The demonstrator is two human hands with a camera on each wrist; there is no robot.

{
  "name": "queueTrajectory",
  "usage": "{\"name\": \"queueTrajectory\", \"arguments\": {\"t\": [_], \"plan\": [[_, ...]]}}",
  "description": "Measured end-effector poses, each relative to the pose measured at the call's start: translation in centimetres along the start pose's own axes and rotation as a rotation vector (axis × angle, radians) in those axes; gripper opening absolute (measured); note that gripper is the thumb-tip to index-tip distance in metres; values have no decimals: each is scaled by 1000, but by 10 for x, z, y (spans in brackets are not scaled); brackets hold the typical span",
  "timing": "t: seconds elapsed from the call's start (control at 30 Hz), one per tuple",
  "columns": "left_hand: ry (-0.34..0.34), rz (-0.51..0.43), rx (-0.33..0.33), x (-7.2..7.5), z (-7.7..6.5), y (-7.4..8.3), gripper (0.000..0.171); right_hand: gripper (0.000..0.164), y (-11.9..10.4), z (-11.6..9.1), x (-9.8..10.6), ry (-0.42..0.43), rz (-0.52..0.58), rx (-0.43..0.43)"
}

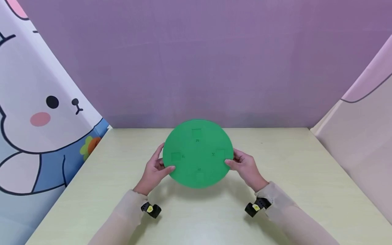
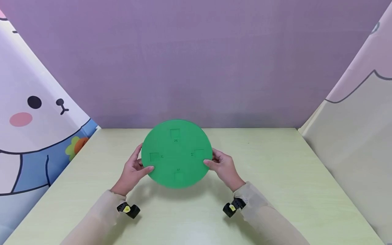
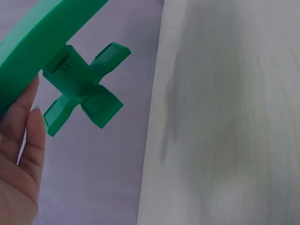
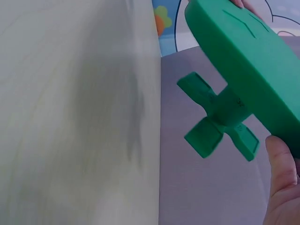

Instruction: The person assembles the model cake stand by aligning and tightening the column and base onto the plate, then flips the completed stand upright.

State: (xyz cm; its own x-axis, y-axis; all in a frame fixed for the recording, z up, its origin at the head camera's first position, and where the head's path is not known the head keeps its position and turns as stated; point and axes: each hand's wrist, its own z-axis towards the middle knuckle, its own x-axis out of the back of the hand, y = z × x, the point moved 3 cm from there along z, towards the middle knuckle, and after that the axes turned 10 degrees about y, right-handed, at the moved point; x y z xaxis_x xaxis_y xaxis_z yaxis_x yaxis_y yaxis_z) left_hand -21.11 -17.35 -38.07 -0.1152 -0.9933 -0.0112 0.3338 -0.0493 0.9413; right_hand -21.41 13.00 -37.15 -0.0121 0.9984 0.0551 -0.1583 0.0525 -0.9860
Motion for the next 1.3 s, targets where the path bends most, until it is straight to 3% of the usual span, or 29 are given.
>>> {"name": "queueTrajectory", "arguments": {"t": [0.23,0.43,0.97,1.3], "plan": [[-1,-47,50,3,-1,1,84,61,1,3,-2,-30,-48,59],[12,-66,98,4,2,3,84,75,3,6,-4,-110,24,83],[34,-92,271,4,1,2,80,95,4,8,-7,-232,208,-131],[-10,-204,358,4,5,3,77,93,-7,8,-5,-250,269,-206]]}}
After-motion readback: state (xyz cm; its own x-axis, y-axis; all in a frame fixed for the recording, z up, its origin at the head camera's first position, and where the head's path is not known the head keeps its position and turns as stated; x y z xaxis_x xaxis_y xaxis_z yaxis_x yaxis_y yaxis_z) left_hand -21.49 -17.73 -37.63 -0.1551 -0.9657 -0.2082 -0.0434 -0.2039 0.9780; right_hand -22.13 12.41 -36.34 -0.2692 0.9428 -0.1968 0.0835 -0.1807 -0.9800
